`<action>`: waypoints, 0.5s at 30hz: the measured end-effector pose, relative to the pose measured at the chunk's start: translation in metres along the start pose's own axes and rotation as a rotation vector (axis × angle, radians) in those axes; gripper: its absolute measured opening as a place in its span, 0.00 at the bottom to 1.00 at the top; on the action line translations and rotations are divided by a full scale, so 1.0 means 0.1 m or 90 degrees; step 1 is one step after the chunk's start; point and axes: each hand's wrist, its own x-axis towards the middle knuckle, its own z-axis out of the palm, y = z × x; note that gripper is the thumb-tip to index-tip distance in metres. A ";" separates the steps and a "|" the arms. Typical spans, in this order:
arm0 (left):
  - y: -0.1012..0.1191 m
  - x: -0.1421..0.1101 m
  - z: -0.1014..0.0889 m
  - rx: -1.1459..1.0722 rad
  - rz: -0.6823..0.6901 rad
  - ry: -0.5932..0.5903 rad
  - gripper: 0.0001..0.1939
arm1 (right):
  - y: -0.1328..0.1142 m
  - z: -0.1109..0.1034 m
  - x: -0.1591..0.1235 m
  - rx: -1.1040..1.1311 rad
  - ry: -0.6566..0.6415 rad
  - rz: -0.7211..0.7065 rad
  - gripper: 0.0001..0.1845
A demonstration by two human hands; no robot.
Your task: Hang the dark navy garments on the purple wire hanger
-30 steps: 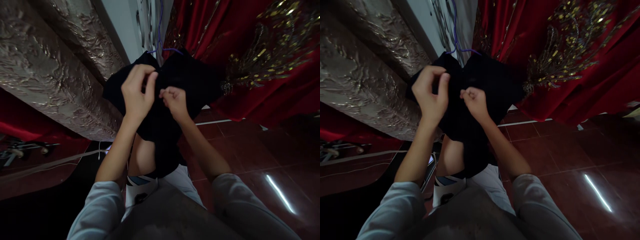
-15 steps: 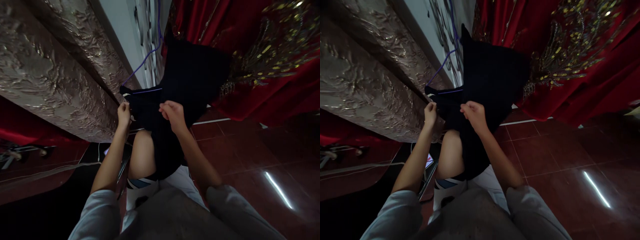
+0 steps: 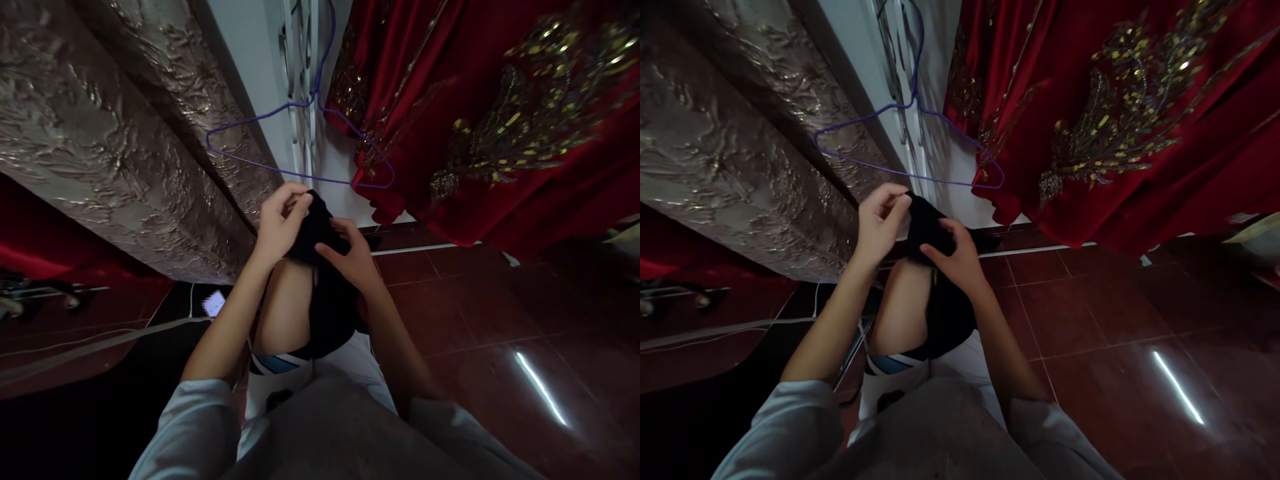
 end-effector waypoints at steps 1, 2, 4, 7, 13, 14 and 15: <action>0.08 0.00 0.05 0.007 0.023 -0.017 0.16 | -0.06 0.07 0.05 0.024 -0.067 -0.007 0.31; 0.13 0.00 0.08 0.012 0.043 -0.029 0.16 | -0.11 0.13 0.09 0.058 -0.134 -0.007 0.27; 0.12 -0.02 0.11 0.000 0.048 -0.053 0.17 | -0.20 0.24 0.16 0.138 -0.232 0.015 0.18; -0.08 -0.14 0.05 -0.062 -0.042 -0.146 0.20 | -0.30 0.23 0.26 0.230 -0.270 0.132 0.15; -0.59 -0.45 -0.36 0.184 0.002 -0.551 0.25 | -0.62 -0.32 0.59 0.153 -0.281 0.151 0.15; -0.68 -0.45 -0.47 0.266 0.019 -0.591 0.22 | -0.66 -0.39 0.68 0.094 -0.252 0.076 0.13; -0.77 -0.44 -0.59 0.342 0.024 -0.608 0.19 | -0.67 -0.42 0.79 0.030 -0.204 0.002 0.11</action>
